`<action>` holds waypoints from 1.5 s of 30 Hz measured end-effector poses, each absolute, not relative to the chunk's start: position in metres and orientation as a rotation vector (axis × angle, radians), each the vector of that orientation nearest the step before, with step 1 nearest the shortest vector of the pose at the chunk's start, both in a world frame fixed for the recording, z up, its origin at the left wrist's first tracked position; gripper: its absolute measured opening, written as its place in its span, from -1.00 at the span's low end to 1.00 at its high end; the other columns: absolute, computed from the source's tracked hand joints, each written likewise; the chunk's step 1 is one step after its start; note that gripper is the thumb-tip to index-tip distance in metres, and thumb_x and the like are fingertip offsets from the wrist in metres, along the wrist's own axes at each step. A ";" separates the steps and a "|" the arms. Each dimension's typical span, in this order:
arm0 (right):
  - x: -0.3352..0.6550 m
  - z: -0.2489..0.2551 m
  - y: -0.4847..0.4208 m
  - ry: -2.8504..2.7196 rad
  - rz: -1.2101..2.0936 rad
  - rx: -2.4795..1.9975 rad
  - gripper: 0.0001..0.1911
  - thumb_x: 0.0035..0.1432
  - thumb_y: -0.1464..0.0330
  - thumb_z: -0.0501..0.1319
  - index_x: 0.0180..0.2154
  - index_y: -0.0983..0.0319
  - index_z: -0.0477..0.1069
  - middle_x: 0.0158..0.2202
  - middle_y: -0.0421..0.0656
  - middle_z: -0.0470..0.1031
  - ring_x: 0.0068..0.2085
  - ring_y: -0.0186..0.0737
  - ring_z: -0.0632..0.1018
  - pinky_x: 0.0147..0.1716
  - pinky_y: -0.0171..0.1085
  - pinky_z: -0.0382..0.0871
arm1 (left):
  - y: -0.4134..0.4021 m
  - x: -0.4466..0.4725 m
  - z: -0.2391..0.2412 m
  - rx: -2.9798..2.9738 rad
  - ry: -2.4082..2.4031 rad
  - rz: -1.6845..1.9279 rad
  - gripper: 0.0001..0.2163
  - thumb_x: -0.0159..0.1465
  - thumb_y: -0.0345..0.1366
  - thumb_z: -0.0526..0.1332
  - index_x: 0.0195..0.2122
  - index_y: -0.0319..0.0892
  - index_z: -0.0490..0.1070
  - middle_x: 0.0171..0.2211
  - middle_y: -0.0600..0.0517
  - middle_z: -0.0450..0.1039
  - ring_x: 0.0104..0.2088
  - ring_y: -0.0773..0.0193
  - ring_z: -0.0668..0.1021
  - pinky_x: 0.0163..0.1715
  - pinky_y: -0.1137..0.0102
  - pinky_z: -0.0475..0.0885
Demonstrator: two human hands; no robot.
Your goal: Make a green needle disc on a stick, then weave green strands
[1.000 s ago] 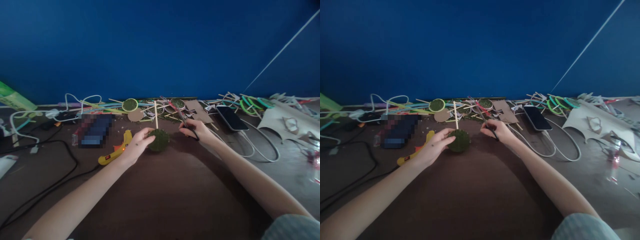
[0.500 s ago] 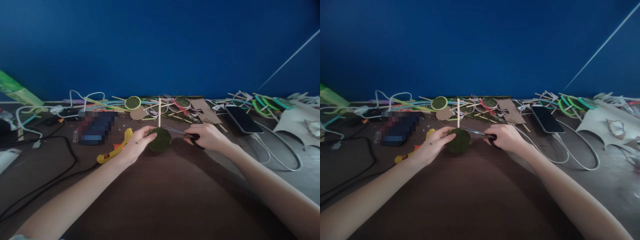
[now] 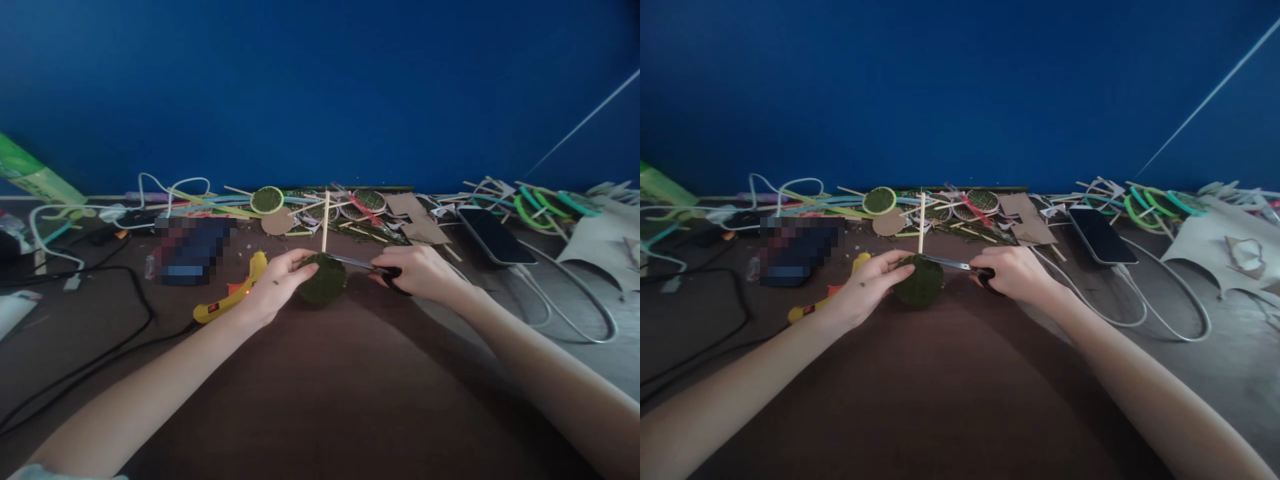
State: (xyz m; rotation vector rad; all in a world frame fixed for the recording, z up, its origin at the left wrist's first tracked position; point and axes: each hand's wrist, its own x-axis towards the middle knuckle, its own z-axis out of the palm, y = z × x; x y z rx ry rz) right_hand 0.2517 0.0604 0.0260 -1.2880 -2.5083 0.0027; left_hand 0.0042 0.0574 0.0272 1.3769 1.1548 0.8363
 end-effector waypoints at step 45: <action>0.254 0.029 0.060 -2.523 0.119 -1.284 -0.83 0.02 0.41 0.11 -0.45 0.19 0.49 -0.48 -0.22 0.47 -0.46 -0.36 0.42 -0.52 -0.38 0.11 | 0.057 0.004 0.023 1.437 1.154 0.838 -0.69 0.15 -0.23 0.22 -0.08 -0.17 0.37 -0.05 -0.04 0.45 -0.02 0.15 0.46 0.00 0.25 0.30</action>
